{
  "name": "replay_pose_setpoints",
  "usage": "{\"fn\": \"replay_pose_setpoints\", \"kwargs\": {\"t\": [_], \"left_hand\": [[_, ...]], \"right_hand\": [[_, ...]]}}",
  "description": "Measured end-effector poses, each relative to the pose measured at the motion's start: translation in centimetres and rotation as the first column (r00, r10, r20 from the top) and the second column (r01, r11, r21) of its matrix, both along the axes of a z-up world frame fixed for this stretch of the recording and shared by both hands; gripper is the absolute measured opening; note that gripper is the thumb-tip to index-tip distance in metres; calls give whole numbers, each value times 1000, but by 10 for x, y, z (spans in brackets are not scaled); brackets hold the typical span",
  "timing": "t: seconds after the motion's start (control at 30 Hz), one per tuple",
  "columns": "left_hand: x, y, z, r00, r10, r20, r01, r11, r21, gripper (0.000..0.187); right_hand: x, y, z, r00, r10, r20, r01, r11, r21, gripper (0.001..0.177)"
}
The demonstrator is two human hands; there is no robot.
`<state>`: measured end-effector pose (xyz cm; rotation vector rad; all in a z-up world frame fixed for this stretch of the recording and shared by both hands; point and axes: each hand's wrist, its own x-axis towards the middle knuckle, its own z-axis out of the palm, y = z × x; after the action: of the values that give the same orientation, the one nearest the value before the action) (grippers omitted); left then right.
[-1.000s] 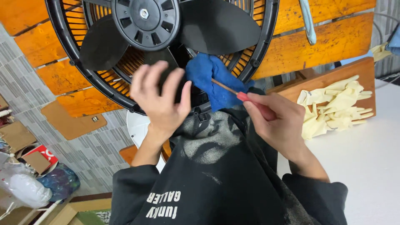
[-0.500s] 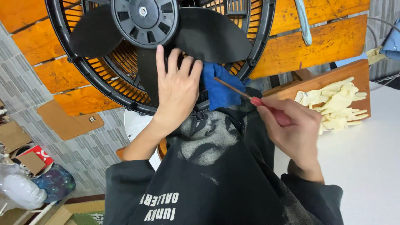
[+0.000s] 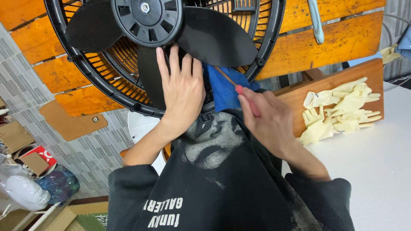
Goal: Cleaning the blades and protective grill of an electric fan using a cloth and a screwdriver
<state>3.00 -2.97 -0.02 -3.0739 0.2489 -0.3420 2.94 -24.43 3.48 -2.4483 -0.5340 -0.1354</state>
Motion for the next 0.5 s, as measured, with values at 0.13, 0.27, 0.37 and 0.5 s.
{"fn": "replay_pose_setpoints", "kwargs": {"t": [0.13, 0.27, 0.37, 0.5], "left_hand": [[-26, 9, 33, 997, -39, 64, 55, 961, -271, 24], [-81, 54, 21, 944, 218, 247, -63, 855, -515, 39], [-96, 71, -4, 931, 286, 227, -129, 840, -527, 66], [-102, 61, -33, 941, 322, 104, -235, 843, -483, 92]], "right_hand": [[4, 4, -9, 996, 28, 88, -29, 999, 17, 13], [3, 2, -19, 992, 64, 107, -73, 994, 84, 12], [6, 16, -11, 995, 65, 78, -73, 991, 110, 12], [8, 23, -24, 985, 95, 144, -107, 992, 72, 15]]}}
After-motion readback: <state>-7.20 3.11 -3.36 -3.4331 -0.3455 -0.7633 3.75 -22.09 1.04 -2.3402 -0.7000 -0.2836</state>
